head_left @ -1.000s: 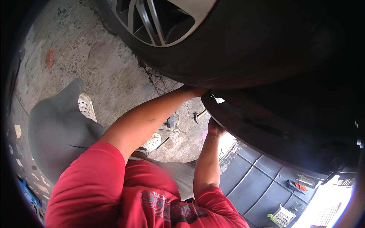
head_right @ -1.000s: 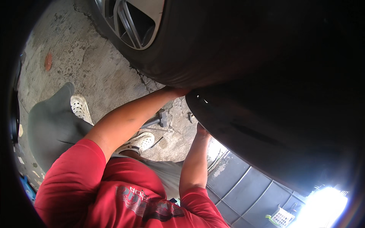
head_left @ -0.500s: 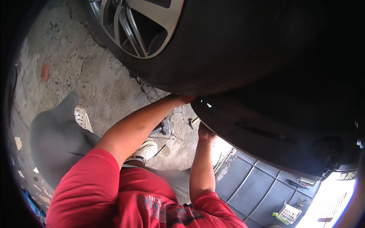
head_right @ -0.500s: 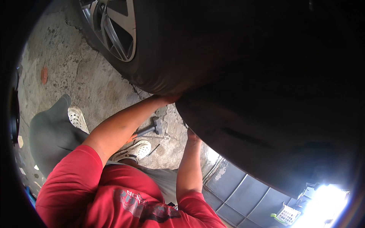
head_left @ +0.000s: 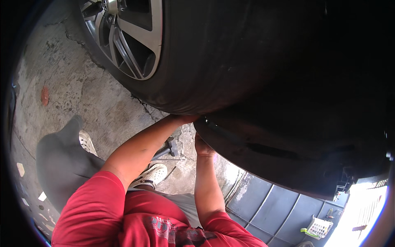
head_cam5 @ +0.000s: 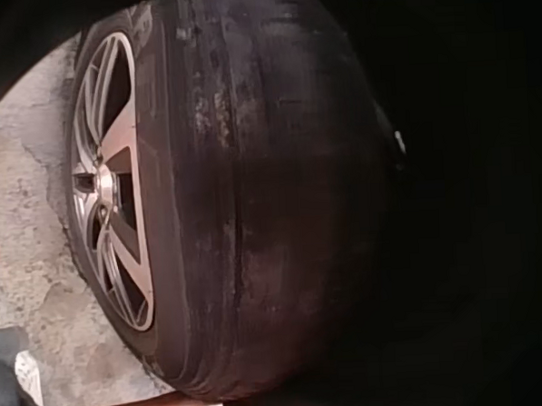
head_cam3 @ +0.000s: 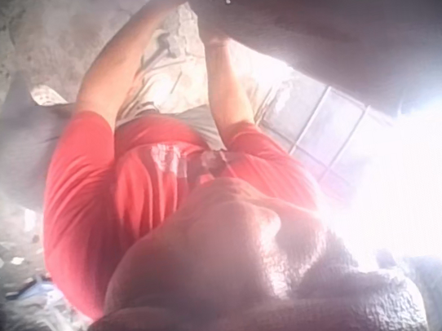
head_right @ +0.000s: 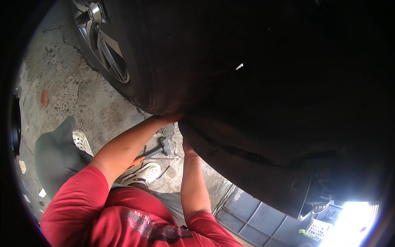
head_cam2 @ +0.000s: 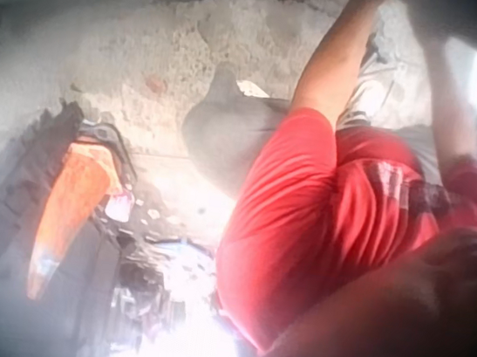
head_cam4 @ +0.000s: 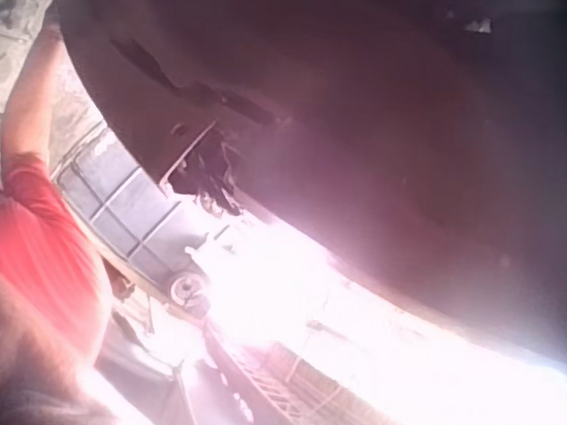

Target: The person organizes plastic clips by hand and then attaches a car's front bumper by pressing it into place and securing it along the wheel well.

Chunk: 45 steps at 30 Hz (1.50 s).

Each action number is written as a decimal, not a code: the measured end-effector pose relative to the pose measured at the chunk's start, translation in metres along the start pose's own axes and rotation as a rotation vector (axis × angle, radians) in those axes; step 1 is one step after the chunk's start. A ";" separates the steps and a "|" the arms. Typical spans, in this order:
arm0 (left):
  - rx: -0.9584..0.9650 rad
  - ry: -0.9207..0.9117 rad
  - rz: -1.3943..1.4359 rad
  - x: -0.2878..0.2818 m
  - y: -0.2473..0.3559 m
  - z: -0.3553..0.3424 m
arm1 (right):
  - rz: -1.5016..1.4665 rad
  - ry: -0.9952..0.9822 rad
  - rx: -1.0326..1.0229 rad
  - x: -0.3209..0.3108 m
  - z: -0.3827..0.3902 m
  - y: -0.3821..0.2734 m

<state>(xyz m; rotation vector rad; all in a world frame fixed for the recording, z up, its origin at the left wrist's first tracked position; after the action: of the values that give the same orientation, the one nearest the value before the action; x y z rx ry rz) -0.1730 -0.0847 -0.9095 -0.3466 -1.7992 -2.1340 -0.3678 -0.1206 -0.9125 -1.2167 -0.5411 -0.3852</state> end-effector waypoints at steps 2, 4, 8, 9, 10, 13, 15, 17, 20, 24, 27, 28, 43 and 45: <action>0.005 -0.014 0.024 -0.002 -0.001 0.001 | 0.043 -0.005 -0.033 0.007 0.002 0.001; 0.014 -0.026 0.055 -0.002 -0.002 0.000 | 0.031 -0.012 -0.039 0.010 0.001 0.001; 0.038 -0.039 0.176 -0.004 0.003 0.004 | -0.025 0.011 0.005 0.013 0.004 -0.001; 0.028 -0.043 0.256 -0.003 0.004 0.006 | -0.033 0.020 0.015 0.015 0.004 -0.001; 0.010 -0.052 0.371 -0.002 0.006 0.008 | -0.032 0.034 0.020 0.016 0.006 -0.003; -0.222 -0.025 1.014 0.000 0.003 0.014 | -0.021 0.047 0.023 0.015 0.008 -0.004; -0.360 0.028 1.234 0.003 0.004 0.018 | -0.009 0.074 0.018 0.012 0.009 -0.005; -0.412 0.071 1.261 0.001 0.020 0.024 | 0.009 0.097 0.019 0.014 0.010 -0.007; -0.421 0.063 1.222 0.005 0.022 0.023 | 0.045 0.065 0.033 0.001 0.012 -0.011; -0.087 -0.077 0.696 -0.001 -0.026 0.002 | -0.014 0.013 0.196 0.000 0.009 -0.007; -0.162 -0.034 0.238 0.001 -0.022 0.012 | -0.063 -0.023 0.232 -0.027 0.009 -0.011; -0.180 -0.006 0.088 -0.002 -0.020 0.015 | -0.048 0.000 0.223 -0.025 0.010 -0.009; -0.382 -0.061 0.831 -0.001 -0.054 -0.020 | 0.005 -0.104 0.291 -0.005 0.012 -0.003; -0.387 -0.081 0.876 -0.002 -0.060 -0.019 | 0.016 -0.110 0.316 -0.001 0.013 0.000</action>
<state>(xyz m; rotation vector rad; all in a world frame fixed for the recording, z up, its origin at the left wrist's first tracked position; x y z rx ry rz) -0.1942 -0.0947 -0.9678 -1.0893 -0.9434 -1.7785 -0.3707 -0.1079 -0.9098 -0.9399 -0.6602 -0.2100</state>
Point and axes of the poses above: each hand's wrist, its own z-axis away from the middle knuckle, its own x-axis out of the palm, y = z × x, the point moved 5 cm from there along -z, towards the middle knuckle, and after that the axes turned 11 degrees about -x, right-handed, at the moved point
